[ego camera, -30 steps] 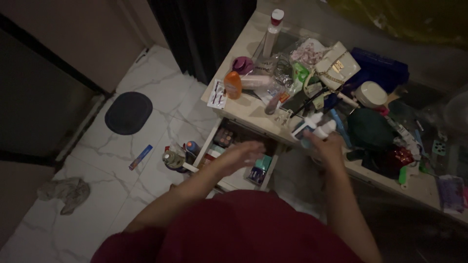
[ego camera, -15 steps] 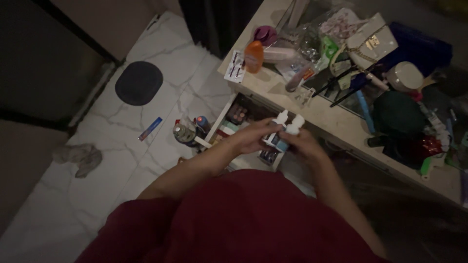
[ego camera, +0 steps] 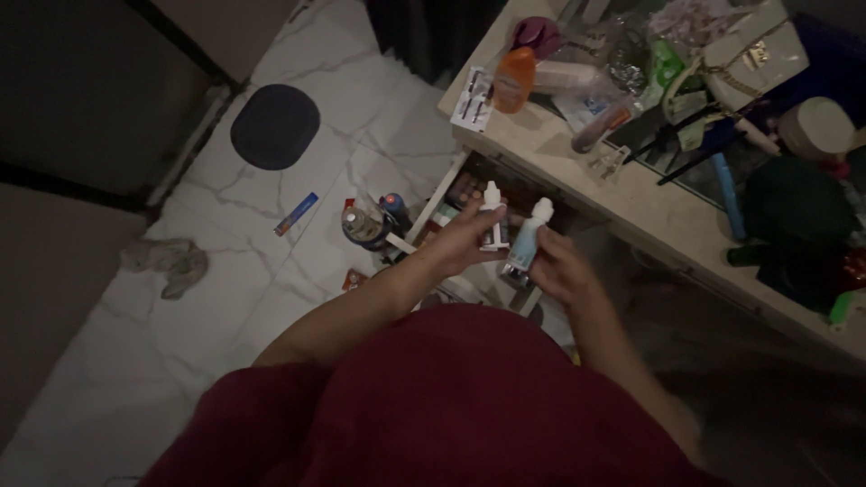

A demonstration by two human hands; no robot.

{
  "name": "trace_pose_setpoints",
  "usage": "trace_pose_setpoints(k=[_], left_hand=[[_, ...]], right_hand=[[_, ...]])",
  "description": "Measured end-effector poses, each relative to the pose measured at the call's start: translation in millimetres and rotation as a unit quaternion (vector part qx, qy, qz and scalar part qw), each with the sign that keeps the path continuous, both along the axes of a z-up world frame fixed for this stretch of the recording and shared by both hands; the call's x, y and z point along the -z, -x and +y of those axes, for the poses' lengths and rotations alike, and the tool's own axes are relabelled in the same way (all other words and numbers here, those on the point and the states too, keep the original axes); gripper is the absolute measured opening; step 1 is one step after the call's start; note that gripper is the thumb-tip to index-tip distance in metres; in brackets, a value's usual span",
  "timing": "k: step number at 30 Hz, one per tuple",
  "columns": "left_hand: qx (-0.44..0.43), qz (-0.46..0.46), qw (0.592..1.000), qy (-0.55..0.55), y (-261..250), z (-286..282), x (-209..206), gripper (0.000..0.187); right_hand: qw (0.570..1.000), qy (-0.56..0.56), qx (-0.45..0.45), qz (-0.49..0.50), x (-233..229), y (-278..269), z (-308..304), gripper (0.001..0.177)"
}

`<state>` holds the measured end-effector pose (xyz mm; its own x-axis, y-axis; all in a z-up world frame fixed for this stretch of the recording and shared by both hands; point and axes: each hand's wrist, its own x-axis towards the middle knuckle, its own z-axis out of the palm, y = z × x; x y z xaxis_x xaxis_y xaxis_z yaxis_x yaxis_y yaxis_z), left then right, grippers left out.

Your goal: Organizing various cosmetic and personal care items from a vanity surface into a drawer.

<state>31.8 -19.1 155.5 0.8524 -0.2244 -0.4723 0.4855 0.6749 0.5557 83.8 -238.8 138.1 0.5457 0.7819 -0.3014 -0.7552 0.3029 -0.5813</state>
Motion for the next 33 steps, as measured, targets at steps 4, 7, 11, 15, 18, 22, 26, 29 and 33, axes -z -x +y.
trace_pose_setpoints(k=[4,7,11,15,18,22,26,29,33], left_hand=[[0.004,-0.032,0.995,0.092,13,27,21,0.046],[0.016,-0.073,0.975,0.209,20,41,16,0.043],[0.029,-0.037,0.981,0.191,22,53,9,0.040],[0.062,-0.019,0.991,0.116,25,62,21,0.037],[0.087,-0.010,0.993,0.079,24,63,37,0.037],[0.088,-0.006,0.995,0.038,16,59,52,0.035],[0.061,-0.026,0.997,0.041,8,59,62,0.032],[0.076,-0.036,0.995,0.055,3,58,60,0.035],[0.087,-0.046,0.991,0.091,-7,52,86,0.056]], right_hand=[[0.998,-0.039,0.044,0.007,10,7,17,0.059],[0.995,-0.064,0.053,0.051,9,12,26,0.059],[0.981,-0.145,0.066,0.110,20,14,37,0.048],[0.975,-0.163,0.089,0.121,59,16,39,0.032],[0.970,-0.204,0.055,0.121,62,16,47,0.047],[0.983,-0.087,0.118,0.106,38,23,64,0.052],[0.980,-0.052,0.143,0.131,11,30,77,0.058],[0.982,-0.071,0.135,0.114,26,30,77,0.053],[0.980,-0.134,0.123,0.082,48,31,72,0.041]])
